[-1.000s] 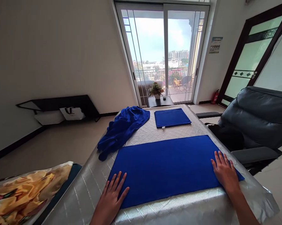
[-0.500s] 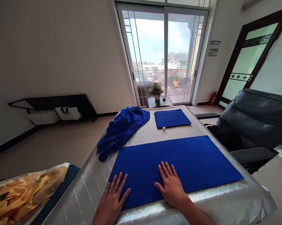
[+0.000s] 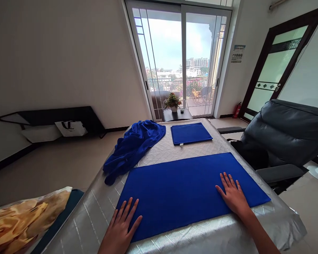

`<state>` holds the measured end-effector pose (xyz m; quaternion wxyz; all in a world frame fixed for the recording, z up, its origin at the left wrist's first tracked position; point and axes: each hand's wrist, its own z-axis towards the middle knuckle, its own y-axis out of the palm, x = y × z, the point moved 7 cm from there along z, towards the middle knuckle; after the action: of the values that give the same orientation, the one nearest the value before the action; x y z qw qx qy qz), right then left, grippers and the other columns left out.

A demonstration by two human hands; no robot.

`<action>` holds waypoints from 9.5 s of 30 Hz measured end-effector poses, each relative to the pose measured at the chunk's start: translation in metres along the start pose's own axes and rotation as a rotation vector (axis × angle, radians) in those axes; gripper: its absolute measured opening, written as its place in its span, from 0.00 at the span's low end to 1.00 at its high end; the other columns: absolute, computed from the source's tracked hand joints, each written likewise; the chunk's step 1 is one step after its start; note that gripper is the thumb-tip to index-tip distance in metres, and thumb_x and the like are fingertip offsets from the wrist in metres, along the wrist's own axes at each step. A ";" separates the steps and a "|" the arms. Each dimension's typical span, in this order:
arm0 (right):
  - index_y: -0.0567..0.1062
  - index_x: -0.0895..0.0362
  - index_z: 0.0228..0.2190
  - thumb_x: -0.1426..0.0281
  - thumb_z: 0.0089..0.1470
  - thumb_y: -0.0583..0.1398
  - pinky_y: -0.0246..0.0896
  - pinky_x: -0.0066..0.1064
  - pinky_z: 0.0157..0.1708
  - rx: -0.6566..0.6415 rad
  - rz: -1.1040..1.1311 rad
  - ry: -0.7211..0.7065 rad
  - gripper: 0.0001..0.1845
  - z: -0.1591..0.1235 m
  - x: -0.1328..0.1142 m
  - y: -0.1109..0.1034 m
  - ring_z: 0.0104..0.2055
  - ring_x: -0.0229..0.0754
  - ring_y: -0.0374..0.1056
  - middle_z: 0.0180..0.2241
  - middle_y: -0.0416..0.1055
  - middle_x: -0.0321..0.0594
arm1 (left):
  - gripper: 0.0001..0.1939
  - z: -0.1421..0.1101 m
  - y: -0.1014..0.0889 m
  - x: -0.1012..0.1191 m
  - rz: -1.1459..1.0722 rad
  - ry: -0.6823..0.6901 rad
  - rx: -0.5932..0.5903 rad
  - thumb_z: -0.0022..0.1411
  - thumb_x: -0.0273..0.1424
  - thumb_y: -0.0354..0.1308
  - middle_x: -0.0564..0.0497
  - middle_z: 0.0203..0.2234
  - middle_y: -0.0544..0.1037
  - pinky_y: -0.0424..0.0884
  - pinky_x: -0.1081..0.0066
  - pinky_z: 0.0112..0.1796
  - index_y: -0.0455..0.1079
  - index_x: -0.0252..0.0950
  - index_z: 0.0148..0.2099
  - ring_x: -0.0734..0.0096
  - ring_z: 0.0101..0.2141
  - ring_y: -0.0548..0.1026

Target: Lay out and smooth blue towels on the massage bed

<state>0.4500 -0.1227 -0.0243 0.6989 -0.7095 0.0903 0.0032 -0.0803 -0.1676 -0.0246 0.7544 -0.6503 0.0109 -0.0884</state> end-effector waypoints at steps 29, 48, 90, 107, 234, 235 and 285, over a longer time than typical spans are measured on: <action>0.50 0.59 0.72 0.42 0.59 0.33 0.34 0.51 0.72 0.099 -0.007 0.137 0.51 0.012 0.095 0.007 0.76 0.51 0.37 0.74 0.43 0.43 | 0.24 0.170 -0.049 -0.021 0.009 -0.179 0.053 0.71 0.36 0.46 0.38 0.64 0.70 0.65 0.53 0.61 0.71 0.34 0.63 0.50 0.64 0.66; 0.58 0.59 0.70 0.52 0.66 0.35 0.38 0.52 0.71 0.048 -0.043 -0.012 0.41 0.048 -0.022 -0.030 0.75 0.54 0.42 0.73 0.50 0.44 | 0.25 0.168 -0.043 -0.021 0.055 -0.160 0.210 0.72 0.35 0.44 0.36 0.61 0.72 0.66 0.54 0.59 0.71 0.30 0.62 0.49 0.61 0.67; 0.50 0.60 0.72 0.53 0.70 0.39 0.32 0.46 0.72 -0.023 0.011 0.039 0.38 0.149 0.035 -0.015 0.76 0.50 0.37 0.74 0.42 0.44 | 0.22 0.168 -0.044 -0.021 0.031 -0.141 0.211 0.72 0.35 0.44 0.39 0.57 0.75 0.69 0.56 0.56 0.72 0.34 0.60 0.52 0.56 0.72; 0.50 0.58 0.72 0.53 0.69 0.38 0.31 0.43 0.72 0.047 -0.083 0.146 0.38 0.164 0.085 0.001 0.75 0.47 0.39 0.74 0.43 0.42 | 0.22 0.171 -0.038 -0.025 0.044 -0.155 0.209 0.72 0.35 0.46 0.41 0.58 0.76 0.70 0.56 0.55 0.71 0.34 0.60 0.52 0.56 0.72; 0.57 0.58 0.70 0.53 0.71 0.43 0.34 0.41 0.73 0.011 0.304 -0.727 0.35 0.058 -0.368 -0.010 0.75 0.44 0.43 0.72 0.49 0.44 | 0.21 0.168 -0.042 -0.021 0.050 -0.141 0.225 0.71 0.34 0.47 0.39 0.57 0.76 0.70 0.56 0.53 0.72 0.34 0.60 0.52 0.56 0.73; 0.57 0.58 0.70 0.53 0.71 0.44 0.34 0.41 0.73 0.009 0.306 -0.724 0.35 0.058 -0.368 -0.010 0.75 0.44 0.43 0.73 0.49 0.44 | 0.21 0.168 -0.042 -0.021 0.047 -0.140 0.226 0.71 0.34 0.48 0.39 0.57 0.76 0.70 0.56 0.54 0.72 0.33 0.60 0.52 0.55 0.73; 0.53 0.66 0.71 0.54 0.70 0.43 0.30 0.44 0.73 -0.007 0.294 -0.635 0.38 0.056 -0.420 -0.002 0.76 0.45 0.37 0.73 0.45 0.48 | 0.20 0.167 -0.042 -0.021 0.059 -0.137 0.254 0.70 0.33 0.48 0.40 0.56 0.77 0.70 0.58 0.53 0.72 0.34 0.59 0.52 0.55 0.73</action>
<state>0.0442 -0.0151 0.0315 0.6820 -0.6547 -0.0304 0.3245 -0.0842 -0.0069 0.0403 0.8320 -0.5534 -0.0328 -0.0223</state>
